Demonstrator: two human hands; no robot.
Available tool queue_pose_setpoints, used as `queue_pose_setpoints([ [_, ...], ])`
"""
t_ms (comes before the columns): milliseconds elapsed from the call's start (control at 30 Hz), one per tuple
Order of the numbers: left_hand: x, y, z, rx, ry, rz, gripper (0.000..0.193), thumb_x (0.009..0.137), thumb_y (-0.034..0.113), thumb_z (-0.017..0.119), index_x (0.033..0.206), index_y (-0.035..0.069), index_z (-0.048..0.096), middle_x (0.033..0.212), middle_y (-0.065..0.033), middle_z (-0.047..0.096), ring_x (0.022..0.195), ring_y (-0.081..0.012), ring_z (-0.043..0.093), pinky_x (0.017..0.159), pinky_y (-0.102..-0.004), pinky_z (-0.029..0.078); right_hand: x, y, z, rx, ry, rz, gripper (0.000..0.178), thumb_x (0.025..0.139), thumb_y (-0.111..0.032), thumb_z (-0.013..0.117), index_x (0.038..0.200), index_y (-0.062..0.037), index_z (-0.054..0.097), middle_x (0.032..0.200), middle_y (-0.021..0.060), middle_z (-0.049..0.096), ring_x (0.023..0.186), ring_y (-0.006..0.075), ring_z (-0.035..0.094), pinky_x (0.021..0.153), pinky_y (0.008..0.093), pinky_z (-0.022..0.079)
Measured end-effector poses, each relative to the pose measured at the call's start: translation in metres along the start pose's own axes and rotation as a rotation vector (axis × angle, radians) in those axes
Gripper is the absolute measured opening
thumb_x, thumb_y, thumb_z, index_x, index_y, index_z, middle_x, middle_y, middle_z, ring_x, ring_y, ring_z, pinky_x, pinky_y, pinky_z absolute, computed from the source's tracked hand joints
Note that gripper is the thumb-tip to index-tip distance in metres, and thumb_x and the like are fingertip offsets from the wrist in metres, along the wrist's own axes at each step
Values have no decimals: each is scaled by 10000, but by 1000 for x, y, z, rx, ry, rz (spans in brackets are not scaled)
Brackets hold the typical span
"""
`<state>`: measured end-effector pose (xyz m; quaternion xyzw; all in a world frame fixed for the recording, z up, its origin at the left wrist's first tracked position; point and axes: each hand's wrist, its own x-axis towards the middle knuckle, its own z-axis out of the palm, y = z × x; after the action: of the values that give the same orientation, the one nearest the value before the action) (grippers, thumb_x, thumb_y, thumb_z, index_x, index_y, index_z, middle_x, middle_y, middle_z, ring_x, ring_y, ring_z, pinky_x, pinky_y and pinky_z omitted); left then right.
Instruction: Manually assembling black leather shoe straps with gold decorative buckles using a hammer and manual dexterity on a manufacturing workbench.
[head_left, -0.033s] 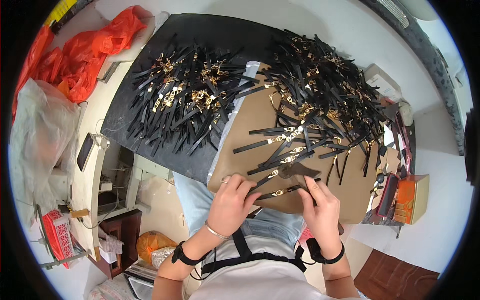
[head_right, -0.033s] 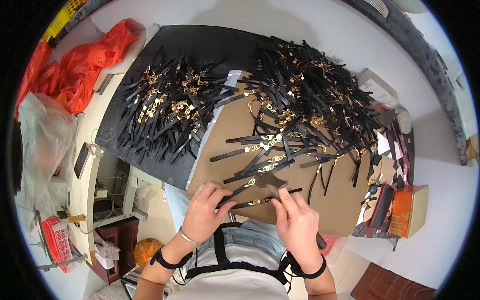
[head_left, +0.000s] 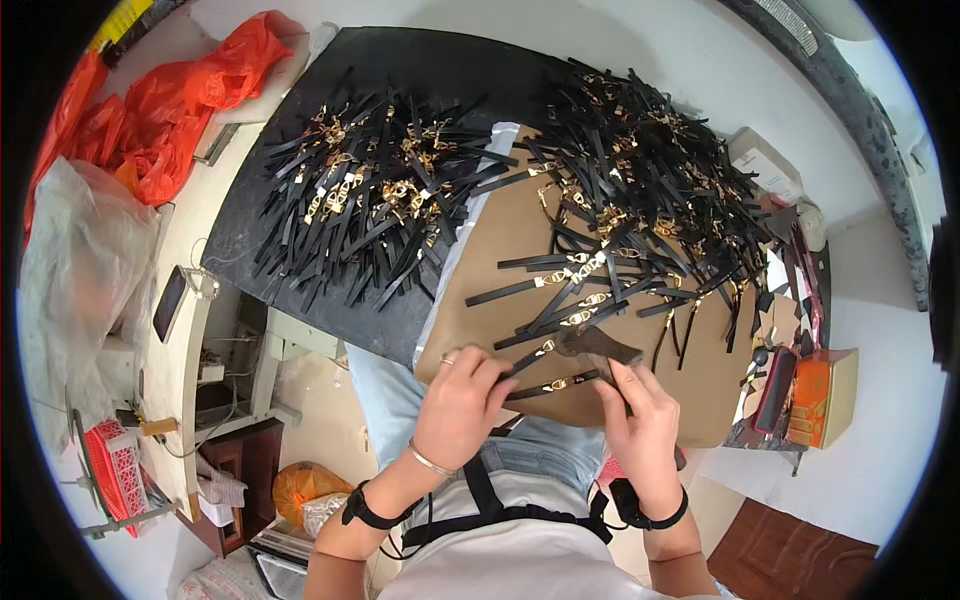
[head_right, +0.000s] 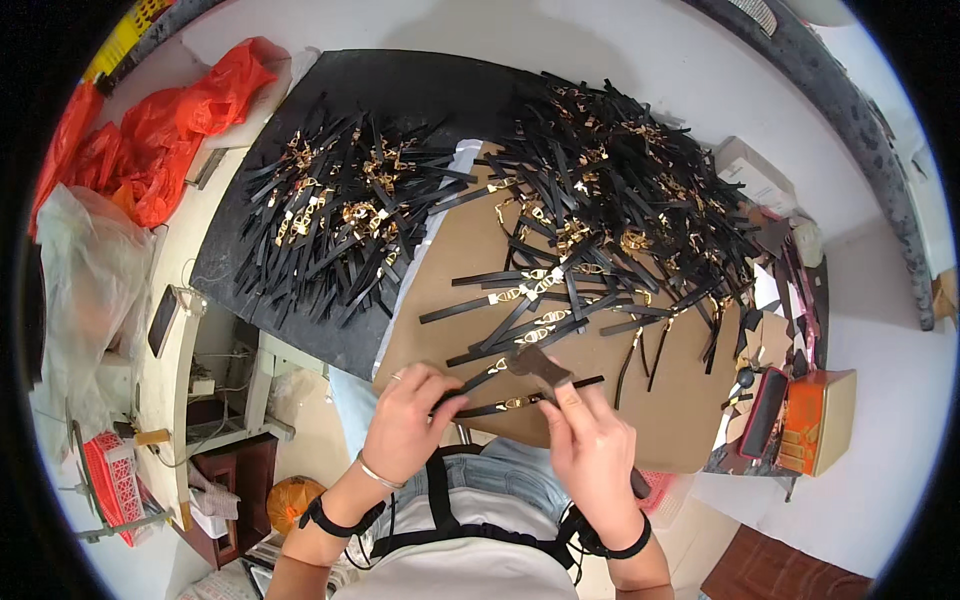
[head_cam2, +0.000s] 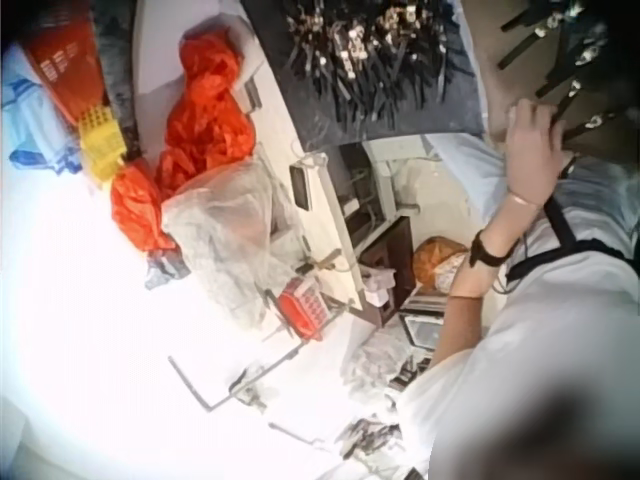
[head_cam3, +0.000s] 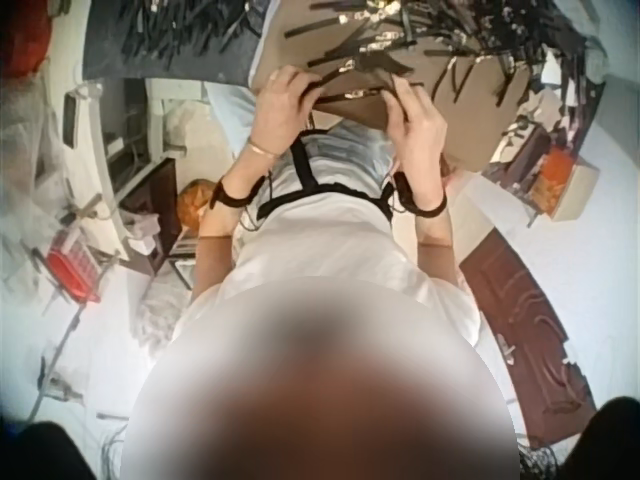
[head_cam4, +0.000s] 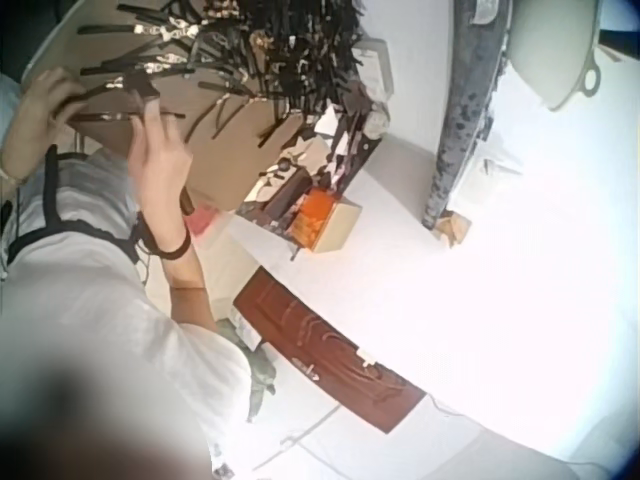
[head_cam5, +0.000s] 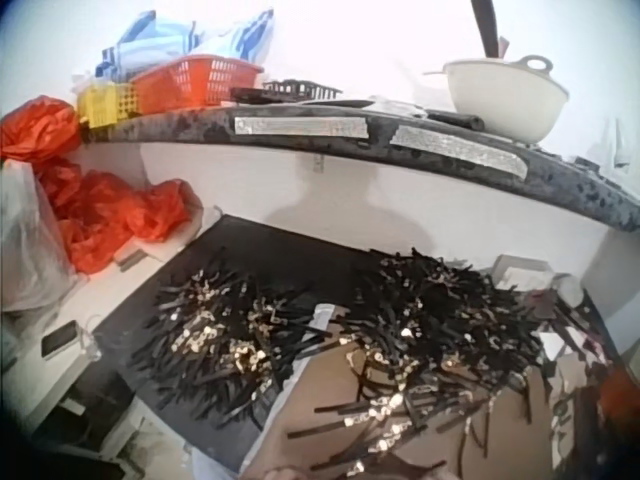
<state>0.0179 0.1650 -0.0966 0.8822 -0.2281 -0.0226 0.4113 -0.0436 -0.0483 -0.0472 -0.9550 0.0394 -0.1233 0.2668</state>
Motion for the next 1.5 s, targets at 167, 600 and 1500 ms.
queue_pose_setpoints([
  [167,29,-3,8,106,127,-14,181,822,78,746,976,31,663,937,-140,592,899,-358,596,790,-428,498,-7,-3,14,27,-113,-61,430,856,-94,739,1279,-129,671,764,93,563,604,309,608,555,414,493],
  [600,22,-30,-46,-137,-215,-448,113,841,99,772,880,-3,739,725,-88,721,648,-109,668,626,-274,526,4,8,0,161,132,9,279,858,-34,745,1129,21,710,772,141,609,574,256,588,542,335,478],
  [1500,78,-16,-2,28,-154,-235,118,795,87,764,839,2,696,789,-141,697,719,-283,688,690,-380,551,7,49,-10,203,149,263,407,895,-40,712,1297,-15,656,947,192,714,771,263,671,748,341,532],
])
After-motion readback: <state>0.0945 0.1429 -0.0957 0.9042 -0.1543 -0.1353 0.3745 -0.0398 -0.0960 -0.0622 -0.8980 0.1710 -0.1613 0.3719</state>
